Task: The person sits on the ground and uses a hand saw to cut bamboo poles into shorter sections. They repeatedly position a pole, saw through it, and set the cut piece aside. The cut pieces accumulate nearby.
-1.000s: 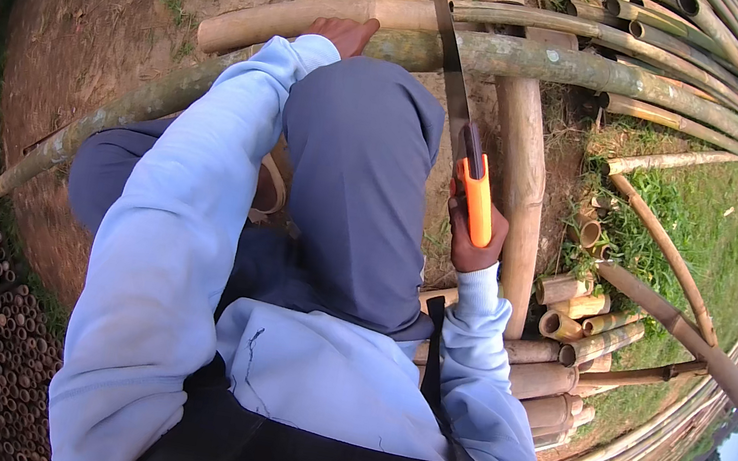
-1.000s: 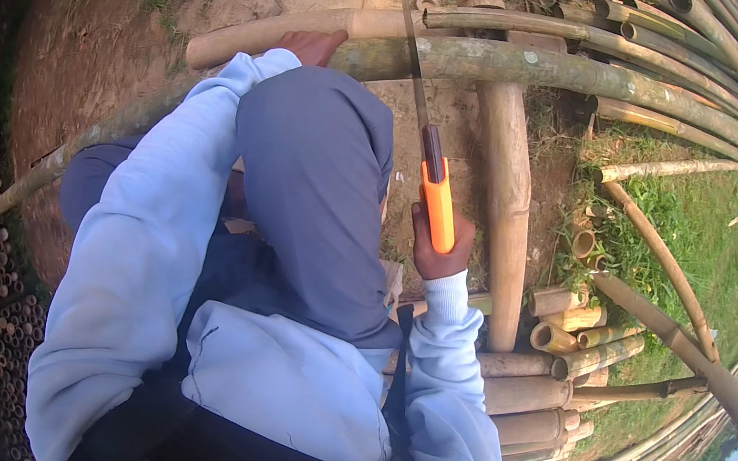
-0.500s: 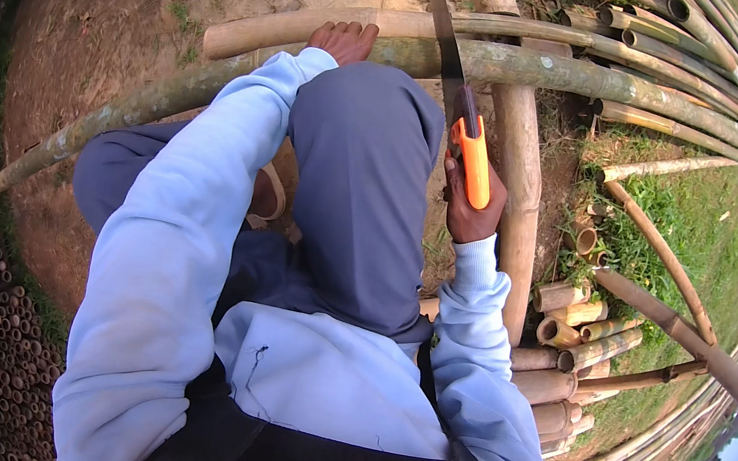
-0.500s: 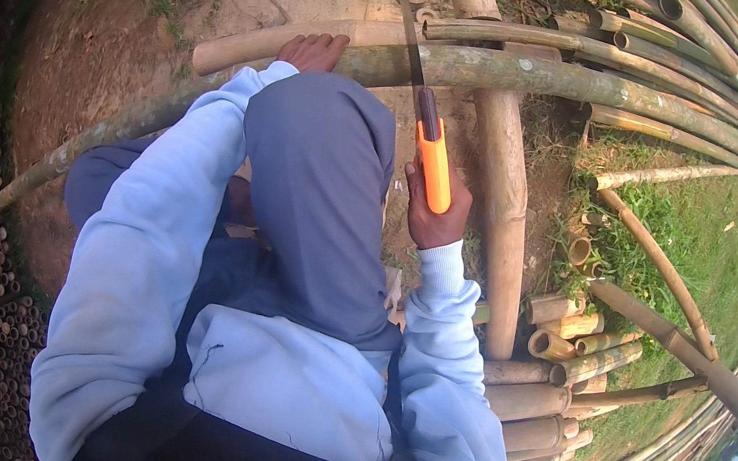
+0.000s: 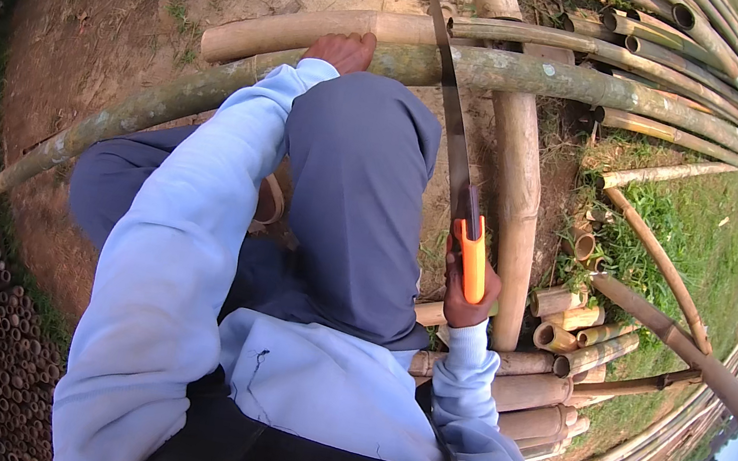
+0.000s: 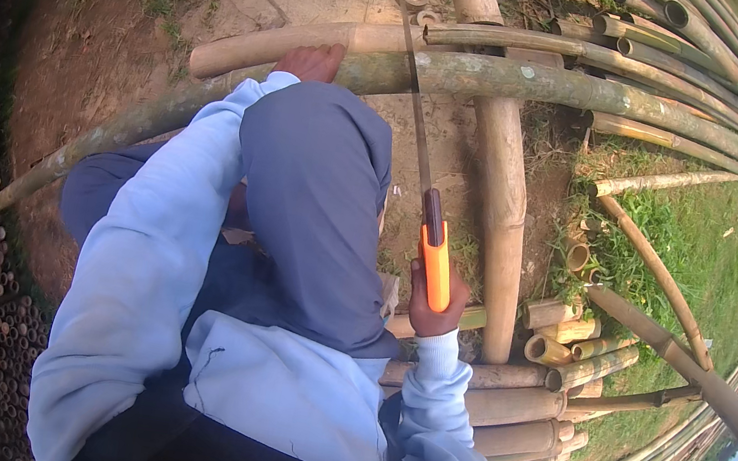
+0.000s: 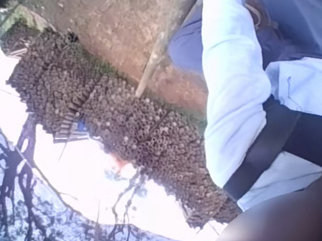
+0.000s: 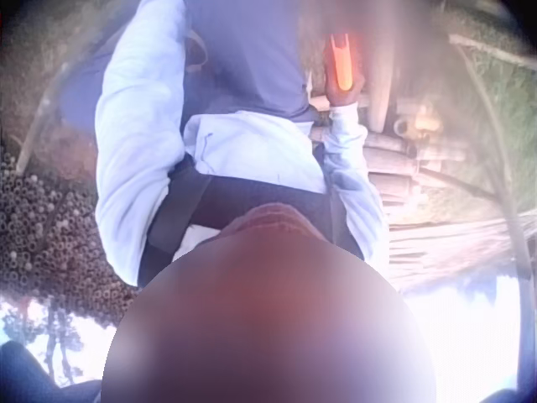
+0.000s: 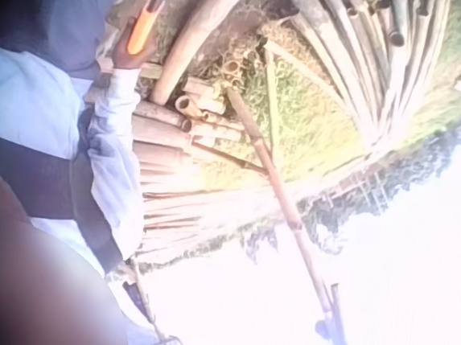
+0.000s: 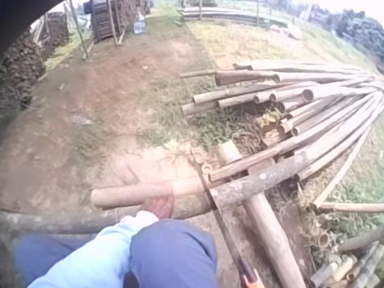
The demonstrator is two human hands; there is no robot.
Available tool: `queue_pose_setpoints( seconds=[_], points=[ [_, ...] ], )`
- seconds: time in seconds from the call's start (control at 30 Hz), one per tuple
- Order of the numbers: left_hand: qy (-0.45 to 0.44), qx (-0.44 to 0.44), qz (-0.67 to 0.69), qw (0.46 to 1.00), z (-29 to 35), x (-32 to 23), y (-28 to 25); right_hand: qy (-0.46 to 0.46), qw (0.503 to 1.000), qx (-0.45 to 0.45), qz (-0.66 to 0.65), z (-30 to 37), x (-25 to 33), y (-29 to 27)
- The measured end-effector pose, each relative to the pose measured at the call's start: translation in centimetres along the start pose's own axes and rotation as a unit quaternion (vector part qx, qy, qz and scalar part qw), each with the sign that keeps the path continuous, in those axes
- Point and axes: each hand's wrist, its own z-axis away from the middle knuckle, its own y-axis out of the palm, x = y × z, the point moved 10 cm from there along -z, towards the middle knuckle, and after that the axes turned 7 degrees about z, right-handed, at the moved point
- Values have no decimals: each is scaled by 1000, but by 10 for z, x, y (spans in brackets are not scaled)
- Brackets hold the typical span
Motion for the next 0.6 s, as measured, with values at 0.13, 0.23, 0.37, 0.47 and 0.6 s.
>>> queue_pose_setpoints(
  seconds=[0.13,0.23,0.37,0.47,0.6],
  points=[
    [1,26,3,1000,-1,0,-3,-79,997,-3,-12,-94,5,38],
    [-2,49,11,999,3,-3,4,-68,997,6,-32,-49,2,22],
    [7,16,-2,1000,6,-1,7,-23,999,-18,20,70,6,-24],
    [2,7,8,1000,3,0,11,-67,997,-20,39,70,24,-23],
    [-11,19,-1,1000,0,0,10,-62,998,-6,-21,-55,-2,26]
  ],
)
